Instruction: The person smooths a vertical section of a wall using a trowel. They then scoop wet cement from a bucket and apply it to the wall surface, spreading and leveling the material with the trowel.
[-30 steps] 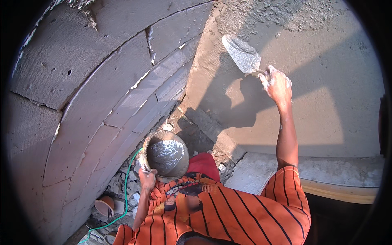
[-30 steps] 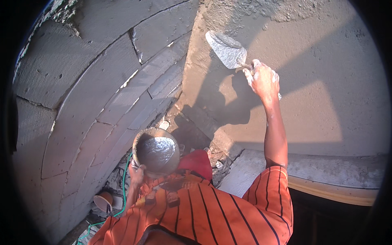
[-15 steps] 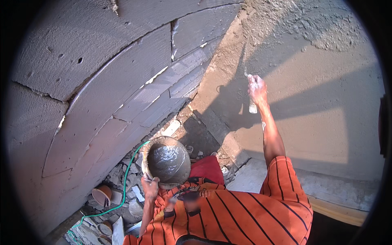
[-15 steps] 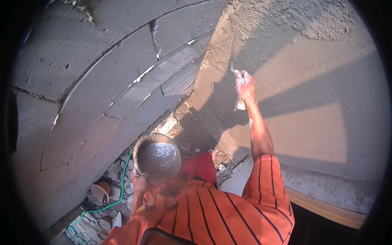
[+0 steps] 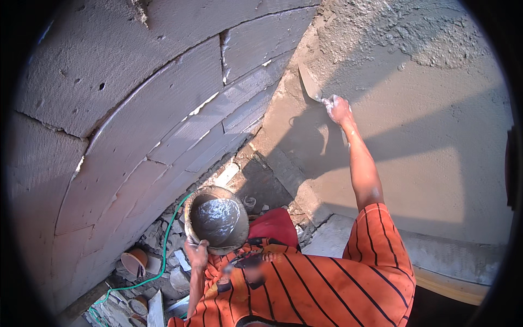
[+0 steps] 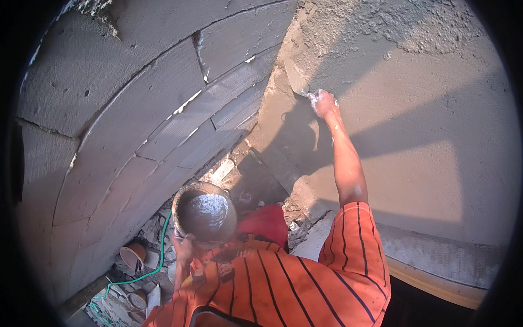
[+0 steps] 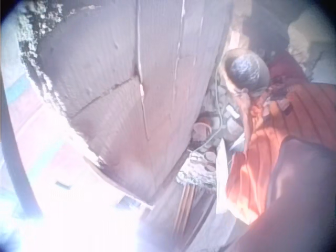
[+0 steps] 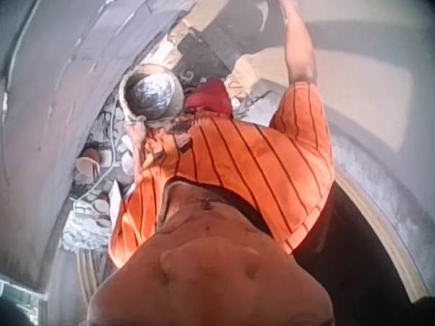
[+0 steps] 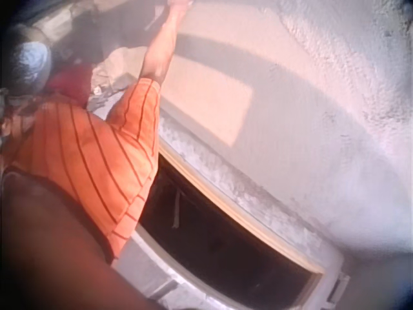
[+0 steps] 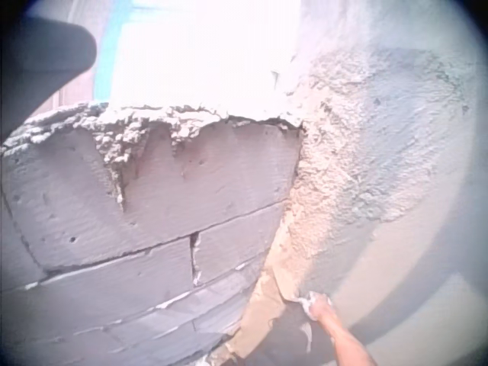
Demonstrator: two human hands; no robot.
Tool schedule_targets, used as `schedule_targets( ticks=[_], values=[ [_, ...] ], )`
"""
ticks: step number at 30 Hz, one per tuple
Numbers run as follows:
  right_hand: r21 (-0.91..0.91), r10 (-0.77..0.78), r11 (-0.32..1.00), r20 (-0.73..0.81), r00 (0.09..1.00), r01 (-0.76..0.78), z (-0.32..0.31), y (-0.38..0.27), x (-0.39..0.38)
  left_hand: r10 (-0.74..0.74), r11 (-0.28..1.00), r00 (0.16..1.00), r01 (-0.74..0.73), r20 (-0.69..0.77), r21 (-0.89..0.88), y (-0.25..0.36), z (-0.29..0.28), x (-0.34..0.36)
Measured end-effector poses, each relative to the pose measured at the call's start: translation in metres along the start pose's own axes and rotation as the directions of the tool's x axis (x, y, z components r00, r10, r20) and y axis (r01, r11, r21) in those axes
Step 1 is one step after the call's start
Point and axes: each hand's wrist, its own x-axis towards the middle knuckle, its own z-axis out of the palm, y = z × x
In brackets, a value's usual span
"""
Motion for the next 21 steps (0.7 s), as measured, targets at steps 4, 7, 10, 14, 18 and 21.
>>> schedule_targets(
  ticks=[4,7,10,14,18,21],
  values=[
    [0.019,0.023,1.000,-0.022,0.999,-0.023,-0.080,-0.010,-0.017,0.041,0.999,0.996,-0.039,0.075,-0.021,0.016,0.012,0.008],
    [0.062,0.023,0.998,-0.105,0.994,-0.017,-0.127,-0.009,-0.031,0.041,0.999,0.994,-0.040,0.105,-0.009,0.018,0.016,0.019],
    [0.030,0.002,1.000,-0.188,0.982,0.004,-0.168,-0.016,-0.040,0.054,0.998,0.991,-0.051,0.121,-0.028,0.020,0.018,0.028],
    [-0.067,0.021,0.997,-0.326,0.945,-0.046,-0.211,-0.026,-0.062,0.064,0.997,0.988,-0.056,0.138,-0.058,0.023,0.021,0.040],
    [-0.225,-0.052,0.974,-0.350,0.935,-0.031,-0.242,-0.064,-0.101,0.045,0.999,0.980,-0.039,0.196,-0.037,0.030,0.020,0.045],
    [-0.028,-0.254,0.967,-0.163,0.953,0.253,-0.259,-0.132,-0.148,0.029,1.000,0.982,-0.027,0.186,-0.011,0.025,0.014,0.048]
  ],
)
